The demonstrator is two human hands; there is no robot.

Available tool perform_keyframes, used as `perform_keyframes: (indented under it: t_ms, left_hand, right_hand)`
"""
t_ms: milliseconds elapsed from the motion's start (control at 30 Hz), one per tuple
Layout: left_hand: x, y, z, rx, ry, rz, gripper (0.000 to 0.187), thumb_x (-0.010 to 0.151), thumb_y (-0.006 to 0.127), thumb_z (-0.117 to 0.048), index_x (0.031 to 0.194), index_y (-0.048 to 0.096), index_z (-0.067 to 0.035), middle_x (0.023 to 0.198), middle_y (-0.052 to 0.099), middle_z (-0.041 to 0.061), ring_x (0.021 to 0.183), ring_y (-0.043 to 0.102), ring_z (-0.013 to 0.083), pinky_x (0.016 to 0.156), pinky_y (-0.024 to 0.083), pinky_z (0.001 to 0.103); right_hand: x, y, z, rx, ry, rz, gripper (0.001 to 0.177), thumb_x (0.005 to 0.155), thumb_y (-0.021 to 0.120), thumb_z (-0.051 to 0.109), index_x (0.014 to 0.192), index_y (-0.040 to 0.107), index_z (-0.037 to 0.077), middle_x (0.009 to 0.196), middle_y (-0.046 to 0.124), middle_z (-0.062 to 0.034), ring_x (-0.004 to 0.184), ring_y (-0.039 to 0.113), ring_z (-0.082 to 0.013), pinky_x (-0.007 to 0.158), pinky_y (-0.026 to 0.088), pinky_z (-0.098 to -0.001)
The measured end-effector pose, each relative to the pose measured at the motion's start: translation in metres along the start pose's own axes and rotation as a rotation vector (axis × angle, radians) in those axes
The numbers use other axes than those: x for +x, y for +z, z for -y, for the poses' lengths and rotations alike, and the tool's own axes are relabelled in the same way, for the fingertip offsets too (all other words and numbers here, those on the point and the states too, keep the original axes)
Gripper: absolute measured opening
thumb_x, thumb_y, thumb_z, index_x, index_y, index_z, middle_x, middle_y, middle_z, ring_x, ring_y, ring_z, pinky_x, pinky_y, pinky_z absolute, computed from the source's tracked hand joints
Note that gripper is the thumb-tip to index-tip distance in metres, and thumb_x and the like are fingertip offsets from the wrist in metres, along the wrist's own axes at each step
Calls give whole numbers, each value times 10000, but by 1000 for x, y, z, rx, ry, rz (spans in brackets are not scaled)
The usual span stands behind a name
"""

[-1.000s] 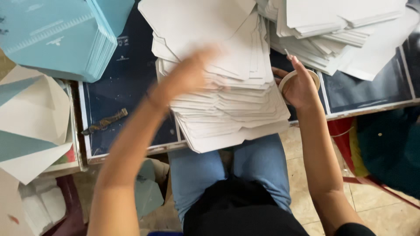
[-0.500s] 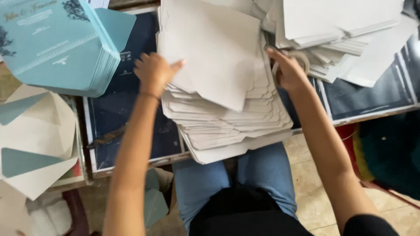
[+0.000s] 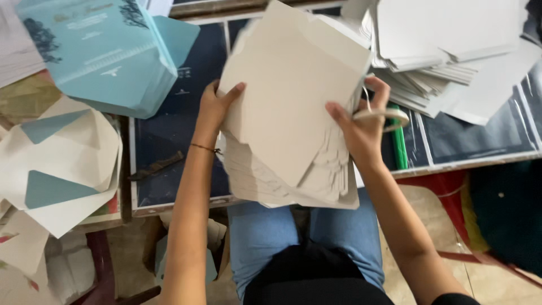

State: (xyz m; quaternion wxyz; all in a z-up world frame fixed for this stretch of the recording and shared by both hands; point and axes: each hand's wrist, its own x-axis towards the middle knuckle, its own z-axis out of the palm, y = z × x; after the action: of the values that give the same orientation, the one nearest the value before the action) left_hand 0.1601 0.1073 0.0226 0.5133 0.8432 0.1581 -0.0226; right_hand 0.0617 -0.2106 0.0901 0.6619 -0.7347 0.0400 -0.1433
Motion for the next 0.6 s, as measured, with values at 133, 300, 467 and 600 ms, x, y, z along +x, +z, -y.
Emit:
perform_keyframes:
  t_ms: [133, 300, 467, 600]
  left_hand:
    - [-39, -23, -43, -295, 54, 107, 907, 822, 958, -551, 1426, 660, 57, 1274, 741, 295, 1119, 772, 437, 891, 653, 541]
    - [-79, -71, -96, -420, 174, 32, 842, 762, 902, -472, 1415, 494, -130, 1308, 570, 46, 1228, 611, 219, 1015, 624, 332]
    - [-125, -87, -136, -572, 645, 142, 590, 1072, 780, -303, 1504, 416, -130, 1500, 552, 83, 1449, 573, 262, 1234, 553, 417]
    - [-132, -60, -107, -646, 735, 198, 745, 1078, 833, -148, 1660, 370, -103, 1630, 557, 131, 1581, 553, 321, 1390, 485, 476]
  right_hand:
    - [-26, -7, 31, 113, -187, 70, 900, 909, 943, 93, 1558, 323, 147, 1246, 521, -101, 992, 694, -235, 906, 589, -366]
    - [-22, -46, 44, -130, -547, -73, 774, 945, 883, 191, 1536, 389, 114, 1527, 341, -113, 1445, 495, -333, 1145, 607, -494]
    - [17, -83, 25, 1187, -195, -391, 2599, 7, 1498, -590, 1840, -134, 262, 1872, 246, -232, 1491, 550, -482, 1313, 537, -630]
    - [31, -95, -11, 1210, -58, -279, 2600, -38, 1204, -593, 1786, -306, 481, 1777, 158, -169, 1591, 310, -425, 1452, 315, -669]
